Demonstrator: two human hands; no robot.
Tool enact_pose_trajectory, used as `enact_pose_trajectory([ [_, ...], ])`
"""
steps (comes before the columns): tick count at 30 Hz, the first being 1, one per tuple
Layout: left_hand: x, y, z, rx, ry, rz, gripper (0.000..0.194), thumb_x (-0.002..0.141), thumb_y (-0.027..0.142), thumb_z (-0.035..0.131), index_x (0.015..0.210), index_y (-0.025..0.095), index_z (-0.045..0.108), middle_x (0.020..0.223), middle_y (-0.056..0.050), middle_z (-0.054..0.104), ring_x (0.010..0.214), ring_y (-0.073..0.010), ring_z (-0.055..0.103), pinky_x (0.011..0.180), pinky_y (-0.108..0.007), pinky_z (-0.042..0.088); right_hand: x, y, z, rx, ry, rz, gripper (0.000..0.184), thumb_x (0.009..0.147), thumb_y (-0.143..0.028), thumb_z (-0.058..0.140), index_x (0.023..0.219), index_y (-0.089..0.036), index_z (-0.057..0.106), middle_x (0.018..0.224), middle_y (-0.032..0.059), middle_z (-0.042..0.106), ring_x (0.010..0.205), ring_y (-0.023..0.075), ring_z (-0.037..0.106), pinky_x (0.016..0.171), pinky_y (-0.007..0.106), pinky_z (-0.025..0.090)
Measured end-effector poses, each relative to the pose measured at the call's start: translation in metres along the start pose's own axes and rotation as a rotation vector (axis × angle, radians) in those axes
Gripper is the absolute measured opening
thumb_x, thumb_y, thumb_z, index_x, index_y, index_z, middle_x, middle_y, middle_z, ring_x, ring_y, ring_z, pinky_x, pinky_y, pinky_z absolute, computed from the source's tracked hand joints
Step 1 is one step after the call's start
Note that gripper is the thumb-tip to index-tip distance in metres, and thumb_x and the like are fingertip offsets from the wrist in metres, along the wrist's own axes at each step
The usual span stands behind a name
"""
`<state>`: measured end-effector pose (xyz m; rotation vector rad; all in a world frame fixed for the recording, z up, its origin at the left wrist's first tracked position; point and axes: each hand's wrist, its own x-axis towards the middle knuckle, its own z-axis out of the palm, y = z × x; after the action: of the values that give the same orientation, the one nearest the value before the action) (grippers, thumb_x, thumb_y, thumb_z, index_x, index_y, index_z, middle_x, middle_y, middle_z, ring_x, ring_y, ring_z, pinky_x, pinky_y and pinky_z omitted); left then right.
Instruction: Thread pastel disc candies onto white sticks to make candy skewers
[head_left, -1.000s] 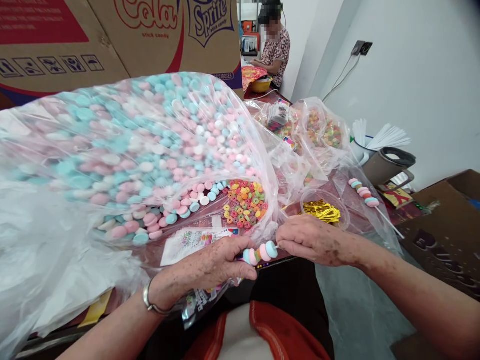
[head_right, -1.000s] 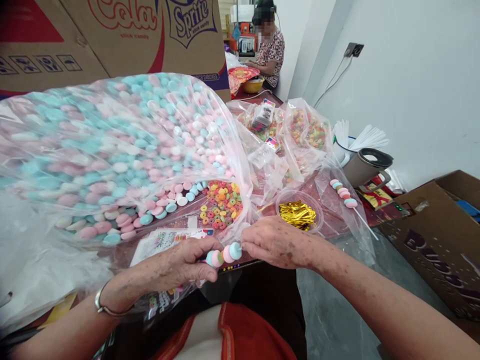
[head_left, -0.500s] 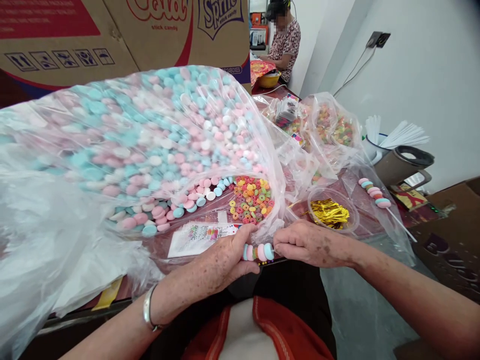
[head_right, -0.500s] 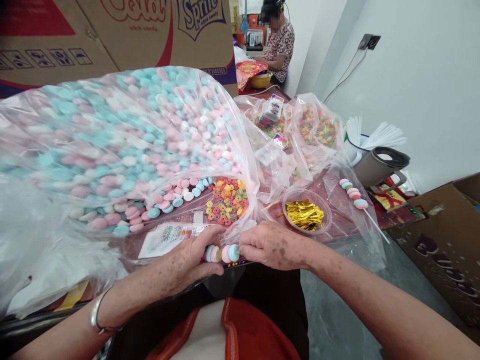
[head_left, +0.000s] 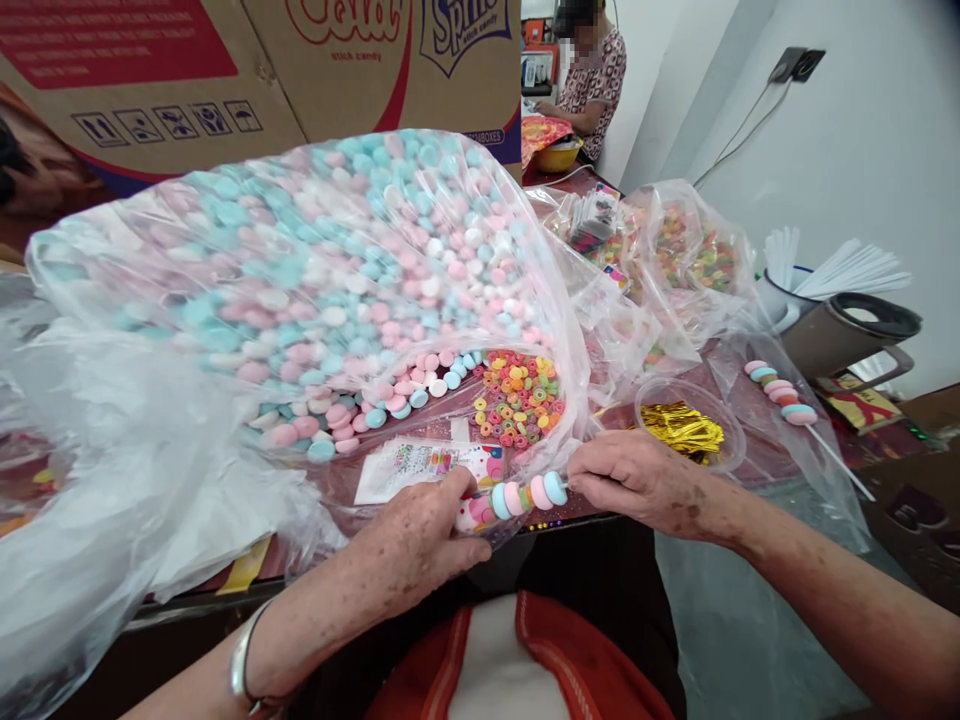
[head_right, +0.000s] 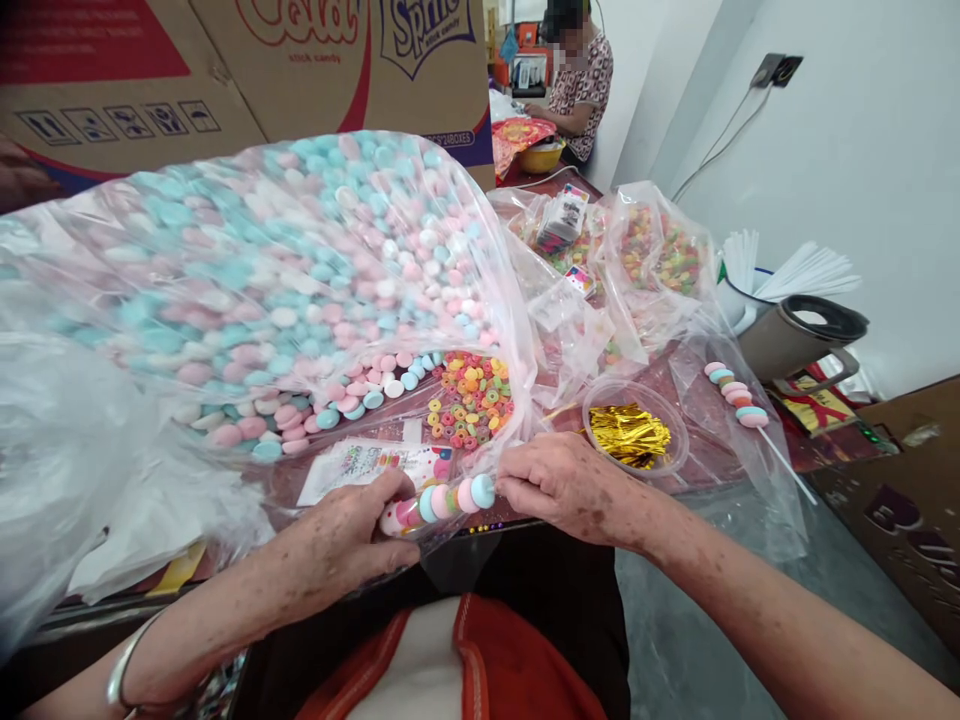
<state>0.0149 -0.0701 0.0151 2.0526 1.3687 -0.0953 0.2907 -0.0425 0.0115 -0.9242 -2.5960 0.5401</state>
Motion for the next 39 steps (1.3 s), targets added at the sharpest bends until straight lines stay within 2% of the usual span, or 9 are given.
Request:
enact_pose_trajectory([
  [7, 0.005, -0.006, -0.008, -0.206, -0.072, 0.079, 0.017, 0.080, 0.031, 0.063, 0.089, 0.021, 0.052, 0.078, 0.004, 0.053, 0.070, -0.0149, 0.048, 0.059, -0.026, 0.034, 0.004, -0.001, -0.010, -0.216, 0.143, -0.273, 0.024, 0.097, -0.018, 0.046, 0.085, -0.018, 0.067, 0.075, 0.0038, 0.065, 0.070, 0.0161, 0.052, 0.070, 0.031, 0.035],
  [11, 0.004, -0.009, -0.011, -0.221, -0.067, 0.148, 0.019, 0.080, 0.026, 0.065, 0.094, 0.022, 0.053, 0.083, 0.005, 0.056, 0.074, -0.0153, 0.050, 0.063, -0.026, 0.037, 0.005, -0.006, -0.016, -0.193, 0.102, -0.187, 0.024, 0.095, -0.018, 0.047, 0.078, -0.017, 0.065, 0.068, 0.0016, 0.060, 0.065, 0.0150, 0.049, 0.067, 0.030, 0.032],
  [17, 0.011, -0.009, 0.004, -0.143, 0.158, 0.256, 0.018, 0.089, 0.029, 0.061, 0.102, 0.023, 0.051, 0.085, 0.000, 0.064, 0.073, -0.0191, 0.059, 0.062, -0.028, 0.041, 0.012, -0.023, 0.001, 0.032, -0.002, -0.009, 0.028, 0.093, -0.018, 0.045, 0.068, -0.017, 0.058, 0.063, -0.0016, 0.058, 0.057, 0.0106, 0.046, 0.059, 0.027, 0.028],
  [20, 0.016, -0.007, 0.010, 0.013, 0.246, 0.295, 0.023, 0.090, 0.028, 0.061, 0.108, 0.021, 0.049, 0.088, -0.005, 0.068, 0.076, -0.0242, 0.065, 0.062, -0.031, 0.043, 0.016, -0.022, 0.007, 0.140, -0.041, 0.141, 0.029, 0.093, -0.020, 0.045, 0.066, -0.017, 0.055, 0.060, -0.0033, 0.055, 0.054, 0.0087, 0.044, 0.056, 0.024, 0.027],
  [22, 0.017, -0.005, 0.010, 0.095, 0.261, 0.321, 0.028, 0.091, 0.028, 0.060, 0.115, 0.020, 0.047, 0.094, -0.007, 0.070, 0.082, -0.0266, 0.068, 0.064, -0.032, 0.046, 0.017, -0.016, 0.004, 0.123, -0.038, 0.139, 0.027, 0.091, -0.018, 0.046, 0.065, -0.017, 0.054, 0.059, -0.0035, 0.055, 0.054, 0.0084, 0.043, 0.056, 0.024, 0.026],
  [26, 0.018, 0.000, 0.005, 0.135, 0.220, 0.393, 0.036, 0.095, 0.031, 0.057, 0.126, 0.023, 0.040, 0.104, -0.007, 0.069, 0.091, -0.0268, 0.070, 0.070, -0.034, 0.050, 0.019, -0.010, -0.007, -0.030, -0.032, 0.005, 0.023, 0.085, -0.015, 0.051, 0.062, -0.017, 0.055, 0.061, -0.0020, 0.058, 0.057, 0.0096, 0.042, 0.059, 0.027, 0.024],
  [32, 0.021, 0.006, 0.013, 0.083, 0.206, 0.441, 0.045, 0.098, 0.025, 0.052, 0.138, 0.023, 0.032, 0.118, -0.012, 0.065, 0.102, -0.0270, 0.067, 0.081, -0.038, 0.052, 0.027, -0.018, 0.006, -0.006, -0.115, 0.073, 0.024, 0.089, -0.017, 0.049, 0.067, -0.017, 0.056, 0.065, -0.0014, 0.062, 0.057, 0.0098, 0.043, 0.057, 0.027, 0.023],
  [35, 0.020, 0.009, 0.009, -0.093, 0.156, 0.418, 0.059, 0.093, 0.023, 0.060, 0.141, 0.025, 0.027, 0.126, -0.011, 0.061, 0.110, -0.0252, 0.063, 0.087, -0.036, 0.050, 0.027, -0.014, 0.008, 0.021, -0.034, 0.055, 0.026, 0.091, -0.017, 0.047, 0.069, -0.016, 0.060, 0.068, 0.0001, 0.065, 0.061, 0.0107, 0.049, 0.060, 0.026, 0.027],
  [39, 0.015, 0.004, -0.013, -0.213, 0.053, 0.267, 0.079, 0.077, 0.046, 0.078, 0.141, 0.027, 0.035, 0.121, -0.007, 0.061, 0.105, -0.0263, 0.060, 0.083, -0.034, 0.048, 0.022, -0.002, -0.004, 0.114, 0.067, 0.016, 0.024, 0.091, -0.019, 0.049, 0.072, -0.016, 0.065, 0.069, 0.0003, 0.067, 0.061, 0.0105, 0.054, 0.061, 0.024, 0.032],
])
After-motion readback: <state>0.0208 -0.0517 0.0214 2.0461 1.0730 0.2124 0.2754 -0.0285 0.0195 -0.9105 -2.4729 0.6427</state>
